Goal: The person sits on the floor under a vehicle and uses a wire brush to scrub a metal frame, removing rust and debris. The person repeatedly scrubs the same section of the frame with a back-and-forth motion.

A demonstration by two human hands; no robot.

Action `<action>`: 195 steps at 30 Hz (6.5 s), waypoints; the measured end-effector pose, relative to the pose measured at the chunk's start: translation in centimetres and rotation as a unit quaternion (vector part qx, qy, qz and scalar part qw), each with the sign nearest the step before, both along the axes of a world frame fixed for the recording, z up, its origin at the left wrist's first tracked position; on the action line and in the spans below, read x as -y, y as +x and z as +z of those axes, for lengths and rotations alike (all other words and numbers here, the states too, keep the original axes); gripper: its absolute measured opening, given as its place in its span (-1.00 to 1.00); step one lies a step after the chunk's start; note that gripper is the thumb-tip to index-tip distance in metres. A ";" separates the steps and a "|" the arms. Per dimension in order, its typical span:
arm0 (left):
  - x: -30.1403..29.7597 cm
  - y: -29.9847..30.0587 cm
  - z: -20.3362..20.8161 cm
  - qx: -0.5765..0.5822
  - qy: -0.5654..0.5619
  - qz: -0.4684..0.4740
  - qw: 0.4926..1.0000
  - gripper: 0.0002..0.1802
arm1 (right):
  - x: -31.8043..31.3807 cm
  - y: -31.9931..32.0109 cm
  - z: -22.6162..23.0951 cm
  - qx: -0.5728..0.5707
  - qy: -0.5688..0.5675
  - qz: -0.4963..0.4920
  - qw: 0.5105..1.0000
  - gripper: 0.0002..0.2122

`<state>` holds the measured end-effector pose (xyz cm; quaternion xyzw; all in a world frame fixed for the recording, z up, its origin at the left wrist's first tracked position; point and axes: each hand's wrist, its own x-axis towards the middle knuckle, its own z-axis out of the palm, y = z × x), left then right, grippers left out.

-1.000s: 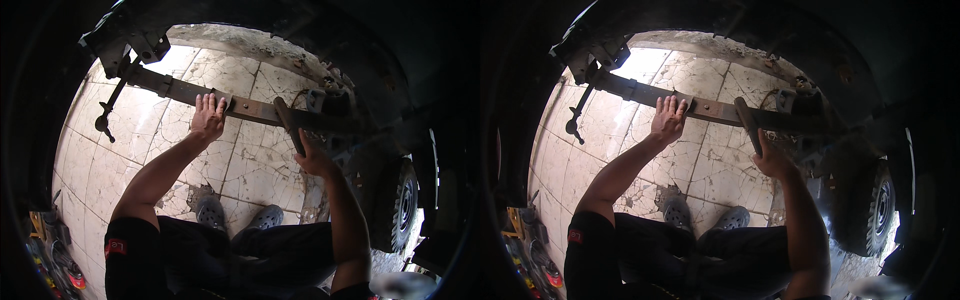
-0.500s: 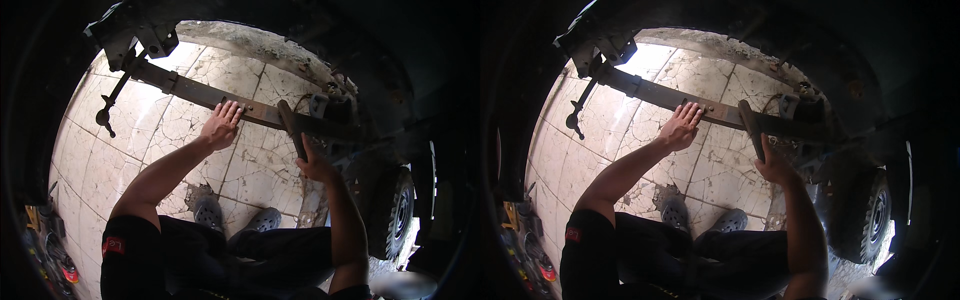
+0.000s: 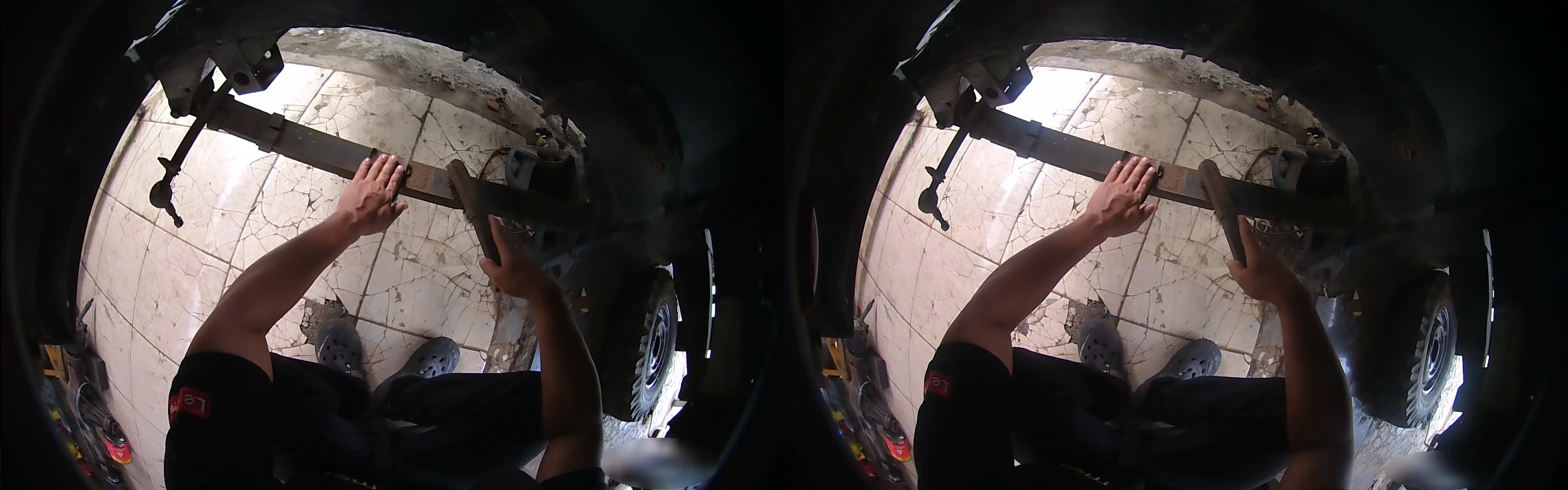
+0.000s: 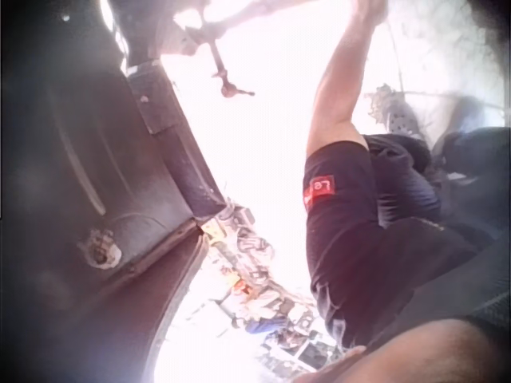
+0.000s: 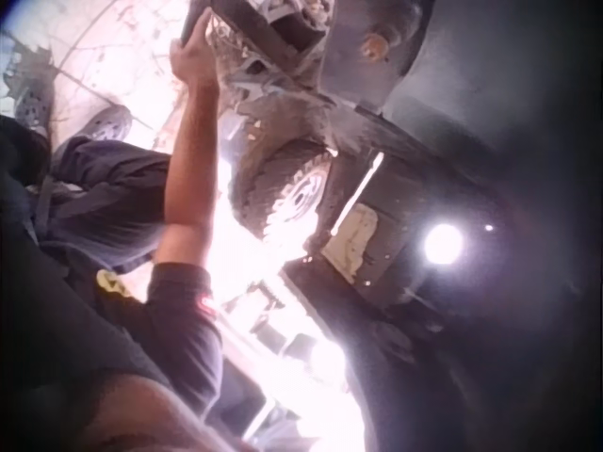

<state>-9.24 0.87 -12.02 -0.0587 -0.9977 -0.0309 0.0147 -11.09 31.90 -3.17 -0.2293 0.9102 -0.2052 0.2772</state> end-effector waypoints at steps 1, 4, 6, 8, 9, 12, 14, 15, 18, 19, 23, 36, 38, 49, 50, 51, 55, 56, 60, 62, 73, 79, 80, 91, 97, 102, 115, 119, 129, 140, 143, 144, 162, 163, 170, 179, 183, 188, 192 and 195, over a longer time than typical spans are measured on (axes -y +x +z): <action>0.1 -0.4 0.5 0.012 -0.026 0.012 1.000 -0.06 | 0.2 0.1 0.4 0.010 0.008 -0.003 1.000 -0.18; 0.2 -1.8 1.5 0.025 -0.029 0.054 0.998 0.02 | 0.3 0.4 0.7 -0.040 0.033 0.029 0.998 -0.18; -0.4 -1.8 1.5 0.031 -0.037 0.045 0.998 0.09 | -0.6 0.2 -0.1 -0.068 0.010 0.036 0.997 -0.19; -1.4 -0.7 1.6 0.039 -0.041 0.020 0.998 0.11 | -1.7 -0.2 -0.5 -0.083 -0.001 0.038 0.996 -0.19; -1.4 0.0 1.5 0.050 -0.037 0.018 0.998 0.12 | -1.7 -0.1 -0.5 -0.081 -0.005 0.039 0.996 -0.19; -1.2 0.3 1.1 0.040 -0.042 0.016 0.998 0.11 | -1.1 -0.1 -0.1 -0.050 -0.001 0.027 0.998 -0.19; -0.5 -0.8 1.3 0.041 -0.037 0.038 0.998 0.11 | -0.4 0.3 0.1 -0.030 0.001 0.023 0.999 -0.19; -0.3 -1.5 1.3 0.040 -0.030 0.050 0.998 0.11 | -0.2 0.3 0.3 -0.028 0.004 0.026 0.999 -0.19; -0.4 -2.3 1.2 0.032 -0.027 0.067 0.997 0.09 | -0.6 0.2 -0.1 -0.058 -0.003 0.039 0.998 -0.19; -0.7 -2.1 1.2 0.030 -0.026 0.057 0.998 0.09 | -1.2 0.1 -0.4 -0.075 -0.006 0.043 0.996 -0.18; -1.6 0.4 1.3 0.027 -0.028 0.021 0.999 0.08 | -2.5 -0.3 -1.0 -0.106 -0.005 0.058 0.993 -0.19; -2.0 1.0 0.6 0.036 -0.019 -0.001 0.999 0.10 | -1.7 -0.3 -0.8 -0.075 -0.015 0.059 0.995 -0.20; -0.9 1.1 0.5 0.034 -0.020 -0.009 0.999 0.08 | -0.2 0.1 0.0 -0.029 -0.005 0.041 0.999 -0.20; -0.3 -0.3 1.2 0.055 -0.035 0.014 0.998 0.00 | -0.3 0.0 0.4 -0.030 -0.006 0.035 0.999 -0.19; 0.8 -0.6 1.0 0.050 -0.035 0.010 0.998 0.00 | 0.1 0.2 0.7 -0.028 0.013 0.039 0.999 -0.19; 2.1 -0.8 1.0 0.035 -0.042 0.050 0.997 0.00 | 0.6 0.4 1.0 -0.026 0.031 0.042 0.998 -0.19; 3.7 -0.6 1.8 0.031 -0.079 0.098 0.992 0.04 | -0.1 0.3 0.5 -0.023 0.013 0.040 0.999 -0.19; 2.2 -0.3 2.0 0.042 -0.087 0.098 0.990 0.04 | -0.6 0.2 0.0 -0.041 0.008 0.044 0.998 -0.19; -0.4 0.4 1.2 0.052 -0.034 0.009 0.998 0.04 | 0.2 0.5 0.9 -0.010 0.018 0.022 1.000 -0.19; 1.6 0.0 0.8 0.028 -0.038 0.033 0.998 0.03 | 0.6 0.5 0.8 0.000 0.012 0.028 1.000 -0.19; -0.4 1.3 0.7 0.028 -0.034 0.020 0.999 0.06 | -0.4 0.2 0.0 -0.042 0.023 0.055 0.997 -0.18; 0.0 -2.2 1.3 0.040 -0.009 0.051 0.998 0.03 | -0.1 0.3 0.5 0.003 0.016 0.031 0.999 -0.19; 0.0 -1.9 1.3 0.042 -0.010 0.040 0.998 0.03 | 0.1 0.2 1.1 0.025 0.029 0.019 0.999 -0.20; 0.7 -2.3 1.8 0.061 0.002 0.039 0.997 -0.02 | 1.1 1.0 1.5 -0.002 0.018 0.033 0.999 -0.20; 0.2 0.4 0.7 0.047 0.005 -0.036 0.998 -0.01 | -1.7 -0.2 -1.3 -0.149 -0.045 0.109 0.982 -0.21; 1.4 0.1 0.7 0.038 0.019 -0.027 0.999 -0.04 | 1.5 1.0 1.7 0.031 0.007 0.022 0.999 -0.20; 0.8 -1.0 0.8 0.049 -0.006 0.010 0.999 -0.04 | 1.7 1.1 1.6 -0.005 0.025 0.034 0.999 -0.22; 0.5 -1.7 0.9 0.040 0.005 0.021 0.999 -0.04 | -0.4 0.4 0.0 -0.068 -0.010 0.065 0.995 -0.23; 1.3 -1.7 1.0 0.045 0.006 0.034 0.998 -0.03 | 1.9 1.0 2.1 0.020 0.034 0.025 0.999 -0.22; 1.0 0.6 0.3 0.027 -0.014 -0.007 1.000 -0.02 | 2.0 0.9 2.2 0.095 0.001 -0.011 0.995 -0.21; 1.4 -2.1 1.0 0.036 -0.008 0.032 0.999 -0.02 | 1.8 1.0 1.8 0.039 -0.001 0.023 0.999 -0.21; 1.2 -2.7 1.0 0.043 -0.004 0.049 0.998 -0.02 | 1.2 0.7 0.9 -0.007 -0.007 0.047 0.999 -0.21; -0.4 1.3 -0.1 0.004 -0.011 -0.032 0.999 -0.04 | -0.7 0.2 -0.3 -0.059 -0.008 0.069 0.996 -0.21; 0.0 1.5 -0.3 -0.002 -0.016 -0.039 0.999 -0.04 | 0.2 0.4 0.6 -0.030 0.000 0.055 0.998 -0.22; 0.4 -1.8 0.5 0.018 0.011 0.039 0.999 -0.04 | 0.4 0.7 0.1 -0.036 -0.007 0.061 0.997 -0.21; 0.6 0.3 0.0 0.023 -0.017 -0.004 1.000 -0.02 | 2.3 1.4 1.8 0.040 -0.005 0.021 0.999 -0.23; 0.0 -2.0 1.1 0.035 -0.009 0.024 0.999 -0.01 | 1.4 1.1 1.2 0.004 0.001 0.037 0.999 -0.23; -0.6 0.7 0.5 0.025 -0.037 -0.025 0.999 0.01 | -1.2 0.1 -1.7 -0.148 -0.048 0.117 0.981 -0.23; 1.4 0.6 -0.1 0.007 -0.027 -0.037 0.999 0.02 | 2.1 1.3 1.7 0.061 -0.009 0.010 0.998 -0.23; 2.0 -1.6 1.0 0.029 -0.014 0.022 0.999 0.03 | 2.1 1.2 1.4 0.042 -0.014 0.019 0.999 -0.23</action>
